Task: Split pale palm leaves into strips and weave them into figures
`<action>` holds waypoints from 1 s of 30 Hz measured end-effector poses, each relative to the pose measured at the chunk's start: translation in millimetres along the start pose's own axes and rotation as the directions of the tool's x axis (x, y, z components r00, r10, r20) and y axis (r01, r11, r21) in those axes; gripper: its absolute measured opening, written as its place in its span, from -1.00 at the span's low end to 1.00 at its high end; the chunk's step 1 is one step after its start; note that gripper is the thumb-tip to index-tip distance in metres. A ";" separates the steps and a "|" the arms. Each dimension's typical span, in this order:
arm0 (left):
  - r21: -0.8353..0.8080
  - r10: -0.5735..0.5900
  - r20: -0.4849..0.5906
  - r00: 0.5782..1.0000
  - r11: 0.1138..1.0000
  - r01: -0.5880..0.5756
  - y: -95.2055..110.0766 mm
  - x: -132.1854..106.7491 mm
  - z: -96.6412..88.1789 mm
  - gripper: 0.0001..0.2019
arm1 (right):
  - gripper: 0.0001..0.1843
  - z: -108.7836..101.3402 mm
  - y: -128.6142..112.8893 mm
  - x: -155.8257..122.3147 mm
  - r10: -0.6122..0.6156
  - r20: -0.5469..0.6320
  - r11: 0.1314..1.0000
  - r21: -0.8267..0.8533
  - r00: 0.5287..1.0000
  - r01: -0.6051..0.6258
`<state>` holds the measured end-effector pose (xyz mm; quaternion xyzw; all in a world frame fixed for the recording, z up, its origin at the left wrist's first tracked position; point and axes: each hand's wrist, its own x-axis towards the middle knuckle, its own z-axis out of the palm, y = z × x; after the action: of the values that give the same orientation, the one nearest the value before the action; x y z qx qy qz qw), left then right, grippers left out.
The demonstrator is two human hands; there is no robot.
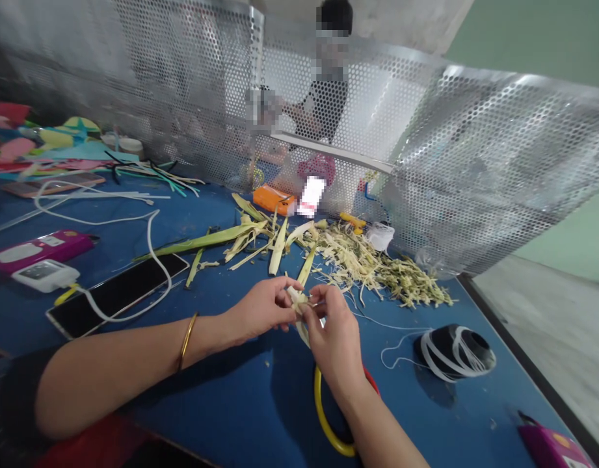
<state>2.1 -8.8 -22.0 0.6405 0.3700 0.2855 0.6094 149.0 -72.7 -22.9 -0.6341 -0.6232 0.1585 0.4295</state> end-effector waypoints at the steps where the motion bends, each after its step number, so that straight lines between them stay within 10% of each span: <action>1: 0.023 0.006 0.011 1.000 1.000 -0.007 -0.9 -0.4 -0.1 -0.52 | -0.77 -0.2 0.2 0.7 0.003 0.017 1.000 0.029 1.000 -0.004; 7: 0.336 0.148 0.065 0.987 0.928 -0.161 2.0 -5.0 -2.4 -0.31 | -0.65 -4.2 -2.1 6.3 0.144 0.225 0.970 0.159 0.964 -0.182; 11: 0.265 0.054 0.095 0.994 0.961 -0.078 5.3 -3.5 -2.3 -0.23 | -0.67 -7.3 -4.6 7.2 0.163 0.192 0.948 0.243 0.968 -0.208; 18: 0.084 -0.117 0.294 0.948 0.992 0.097 2.5 -3.1 -1.4 -0.92 | -0.74 -7.4 -4.9 6.9 0.232 0.122 0.905 0.338 0.965 -0.260; 30: 0.048 -0.152 0.599 0.786 0.987 0.154 8.4 -6.4 -5.1 -0.85 | -0.65 4.8 1.2 4.0 0.307 -0.018 0.864 0.424 0.952 -0.271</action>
<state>-4.6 -11.0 -12.6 0.6648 0.2079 0.0180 0.7173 147.0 -67.1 -25.2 -0.6201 -0.4541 0.3229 0.5523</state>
